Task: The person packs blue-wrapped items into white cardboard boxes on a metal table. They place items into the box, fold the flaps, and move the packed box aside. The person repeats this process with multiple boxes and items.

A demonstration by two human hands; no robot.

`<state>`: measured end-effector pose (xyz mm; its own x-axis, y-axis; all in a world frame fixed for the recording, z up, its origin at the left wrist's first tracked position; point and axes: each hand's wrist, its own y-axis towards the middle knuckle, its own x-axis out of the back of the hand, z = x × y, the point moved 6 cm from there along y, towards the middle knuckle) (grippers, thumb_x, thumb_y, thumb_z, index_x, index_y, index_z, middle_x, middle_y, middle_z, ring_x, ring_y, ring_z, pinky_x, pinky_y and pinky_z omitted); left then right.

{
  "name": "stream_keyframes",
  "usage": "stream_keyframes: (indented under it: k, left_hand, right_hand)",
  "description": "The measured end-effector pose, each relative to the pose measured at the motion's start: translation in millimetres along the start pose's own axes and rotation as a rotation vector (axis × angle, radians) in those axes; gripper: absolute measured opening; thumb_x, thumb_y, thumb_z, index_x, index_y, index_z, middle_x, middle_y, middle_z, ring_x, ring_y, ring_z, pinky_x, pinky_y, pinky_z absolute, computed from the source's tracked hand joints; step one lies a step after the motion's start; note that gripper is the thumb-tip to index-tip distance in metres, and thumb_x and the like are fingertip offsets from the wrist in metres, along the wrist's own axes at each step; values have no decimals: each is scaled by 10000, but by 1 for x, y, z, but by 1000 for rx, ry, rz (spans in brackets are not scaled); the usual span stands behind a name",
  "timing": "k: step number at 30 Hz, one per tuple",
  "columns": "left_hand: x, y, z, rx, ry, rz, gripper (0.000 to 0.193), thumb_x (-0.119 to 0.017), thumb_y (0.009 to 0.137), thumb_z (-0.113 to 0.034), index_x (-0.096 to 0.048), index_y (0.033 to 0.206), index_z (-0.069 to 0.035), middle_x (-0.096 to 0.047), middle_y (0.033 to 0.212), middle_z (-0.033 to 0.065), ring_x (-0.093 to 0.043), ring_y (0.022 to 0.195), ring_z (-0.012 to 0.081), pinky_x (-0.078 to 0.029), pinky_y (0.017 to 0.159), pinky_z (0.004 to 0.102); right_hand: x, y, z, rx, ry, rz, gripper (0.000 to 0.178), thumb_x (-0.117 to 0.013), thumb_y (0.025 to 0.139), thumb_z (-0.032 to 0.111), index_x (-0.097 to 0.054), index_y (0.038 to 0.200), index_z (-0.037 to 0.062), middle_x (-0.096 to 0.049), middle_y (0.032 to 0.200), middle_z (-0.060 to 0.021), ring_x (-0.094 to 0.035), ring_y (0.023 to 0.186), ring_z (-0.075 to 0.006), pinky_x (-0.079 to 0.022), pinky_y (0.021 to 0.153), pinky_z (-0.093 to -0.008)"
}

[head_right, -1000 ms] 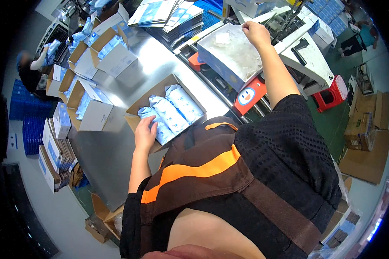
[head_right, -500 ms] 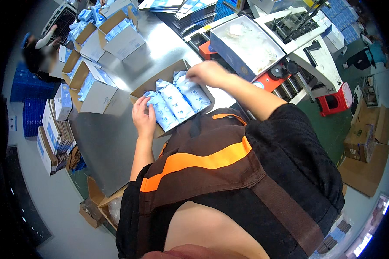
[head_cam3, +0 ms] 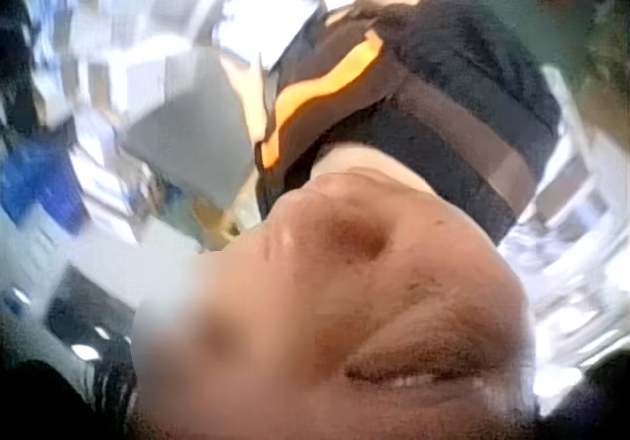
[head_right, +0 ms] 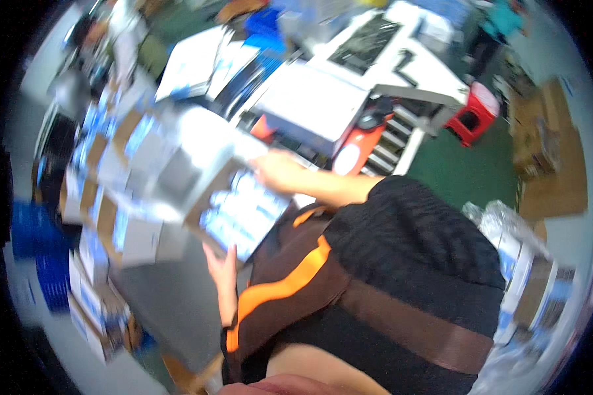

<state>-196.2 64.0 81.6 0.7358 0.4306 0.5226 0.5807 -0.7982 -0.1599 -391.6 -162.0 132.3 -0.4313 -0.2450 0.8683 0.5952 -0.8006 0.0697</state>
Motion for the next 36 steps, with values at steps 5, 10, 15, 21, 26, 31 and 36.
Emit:
stream_keyframes:
  k: [5,10,15,21,26,31,36]
  left_hand:
    - [-50,12,-26,-155,506,439,1208,-788,658,-566,-213,1433,160,-116,1528,362,-122,1461,407,-206,1171,392]
    - [-51,46,-39,-77,701,386,720,-628,817,-619,-640,1173,6,-600,1232,251,-596,1104,398,-484,898,452]
    - [-76,80,20,-604,607,-262,334,-808,716,-305,-645,934,-112,-596,896,93,-568,907,314,-423,788,466]
    - [-70,62,2,-794,504,-362,380,-777,764,-182,-575,1082,-135,-547,1063,68,-539,1028,294,-416,884,445]
    - [-82,49,9,-1060,653,-269,486,-784,740,-171,-564,1172,-129,-541,1204,81,-521,1156,282,-401,961,444]
    - [-61,100,-51,-552,745,419,763,-663,836,-434,-411,1402,10,-272,1537,227,-269,1414,392,-233,1129,546]
    - [-70,180,5,-189,757,438,702,-500,929,-518,-428,1404,-6,-460,1417,235,-424,1324,380,-280,1105,519]
  right_hand:
    - [-90,2,19,291,86,521,408,-483,926,309,-572,1233,55,-659,942,-254,-646,905,-399,-496,817,-494]
    - [-170,30,19,642,-229,806,328,-495,889,267,-690,1006,32,-690,904,-203,-655,856,-386,-501,780,-490]
    - [-96,91,64,436,-15,240,180,-597,766,231,-723,849,132,-700,870,-145,-671,847,-318,-525,727,-446]
    - [-81,46,77,719,-15,-370,342,-622,869,208,-581,1170,51,-638,1106,-127,-585,1047,-313,-439,946,-435]
    - [-124,-25,34,584,71,-85,440,-579,894,181,-517,1307,43,-539,1299,-196,-499,1230,-342,-361,1069,-449]
    - [-137,-21,24,559,101,-9,420,-526,872,150,-521,1271,23,-531,1295,-193,-507,1201,-342,-374,1058,-432]
    - [-151,-25,17,638,47,-44,448,-545,914,199,-508,1331,40,-501,1393,-131,-417,1341,-293,-291,1143,-440]
